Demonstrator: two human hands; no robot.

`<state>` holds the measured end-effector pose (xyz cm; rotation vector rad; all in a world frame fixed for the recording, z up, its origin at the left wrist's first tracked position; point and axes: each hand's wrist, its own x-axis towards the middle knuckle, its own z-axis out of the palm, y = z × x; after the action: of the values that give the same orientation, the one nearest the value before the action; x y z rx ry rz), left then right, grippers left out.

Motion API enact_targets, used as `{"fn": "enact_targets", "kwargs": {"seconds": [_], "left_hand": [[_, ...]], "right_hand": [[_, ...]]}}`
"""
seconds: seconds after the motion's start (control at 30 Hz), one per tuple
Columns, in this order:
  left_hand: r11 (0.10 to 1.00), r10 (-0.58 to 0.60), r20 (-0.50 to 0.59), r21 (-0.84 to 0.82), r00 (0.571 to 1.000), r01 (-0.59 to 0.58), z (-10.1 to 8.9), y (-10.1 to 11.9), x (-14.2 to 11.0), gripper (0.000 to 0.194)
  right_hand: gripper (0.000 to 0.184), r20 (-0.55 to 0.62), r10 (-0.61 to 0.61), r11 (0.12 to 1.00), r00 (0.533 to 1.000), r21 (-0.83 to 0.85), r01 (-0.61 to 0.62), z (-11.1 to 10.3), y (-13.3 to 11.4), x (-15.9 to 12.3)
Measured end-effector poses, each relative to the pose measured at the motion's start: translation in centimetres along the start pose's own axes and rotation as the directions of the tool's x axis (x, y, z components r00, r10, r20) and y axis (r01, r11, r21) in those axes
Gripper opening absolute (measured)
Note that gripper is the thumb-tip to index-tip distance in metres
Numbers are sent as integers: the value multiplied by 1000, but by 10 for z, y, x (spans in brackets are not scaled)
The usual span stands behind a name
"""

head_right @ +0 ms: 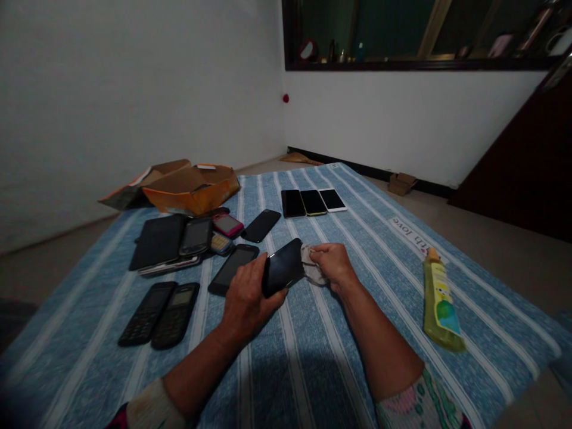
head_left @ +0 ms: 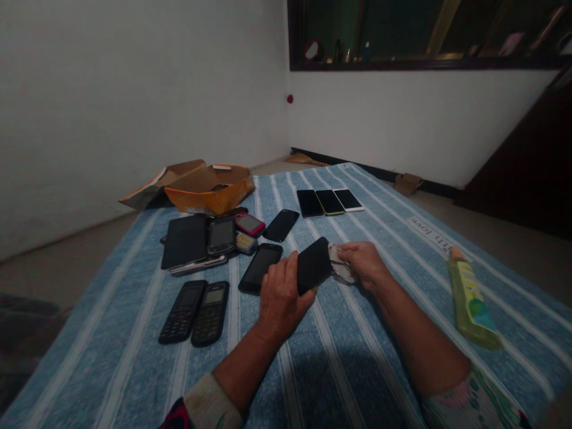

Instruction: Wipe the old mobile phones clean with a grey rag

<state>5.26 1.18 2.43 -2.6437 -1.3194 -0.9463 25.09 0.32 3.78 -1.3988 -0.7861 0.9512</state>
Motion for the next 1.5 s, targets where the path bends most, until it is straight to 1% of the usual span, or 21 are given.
{"fn": "enact_targets", "kwargs": {"seconds": [0.1, 0.17, 0.3, 0.4, 0.5, 0.67, 0.8, 0.9, 1.0, 1.1, 1.23, 1.37, 1.43, 1.5], "left_hand": [[1000, -21, -21, -21, 1000, 21, 0, -1, 0, 71], [999, -37, -34, -24, 999, 36, 1, -1, 0, 70], [995, -97, -61, -2, 993, 97, 2, 0, 1, 74], [989, -147, -64, 16, 987, 148, 1, 3, 3, 74], [982, -182, -63, 35, 981, 185, 0, 7, 4, 72], [975, -211, -98, 45, 973, 216, 0, 9, 6, 70], [971, -231, -119, 31, 966, 236, 1, 7, 6, 72], [975, -223, -132, -17, 966, 223, 2, 7, 5, 76], [979, -180, -137, -119, 974, 164, 2, 10, 3, 80], [957, -165, -89, -255, 982, 138, 0, 16, 1, 82], [872, -192, 35, -453, 981, 187, -4, 24, -2, 81], [733, -265, 172, -603, 949, 315, -8, 24, -1, 81], [678, -300, 206, -641, 931, 360, -12, 22, 3, 77], [658, -335, 198, -650, 921, 379, -15, 17, 7, 71]], "right_hand": [[16, -11, 76, 994, 997, 83, -75, 1, 0, -1], [17, -24, 96, 986, 995, 138, -91, 4, 0, -2], [22, -63, 93, 968, 994, 241, -76, 14, 2, -5], [25, -75, 75, 929, 994, 367, -43, 24, 6, -8], [23, -63, 52, 890, 997, 455, -18, 32, 8, -11], [11, -23, 63, 861, 998, 507, -42, 45, 10, -22], [11, 23, 65, 867, 998, 494, -68, 58, 12, -33], [11, 21, 36, 878, 999, 477, -41, 62, 13, -35], [11, 14, -4, 893, 1000, 450, -3, 58, 11, -33], [12, -1, -30, 915, 1000, 402, 28, 50, 8, -27], [18, 14, -68, 950, 998, 307, 61, 33, 0, -18], [22, 84, -67, 979, 994, 195, 49, 20, -8, -15], [22, 136, -38, 992, 990, 122, 21, 17, -10, -16], [22, 189, -8, 999, 982, 54, -2, 16, -12, -19]]}}
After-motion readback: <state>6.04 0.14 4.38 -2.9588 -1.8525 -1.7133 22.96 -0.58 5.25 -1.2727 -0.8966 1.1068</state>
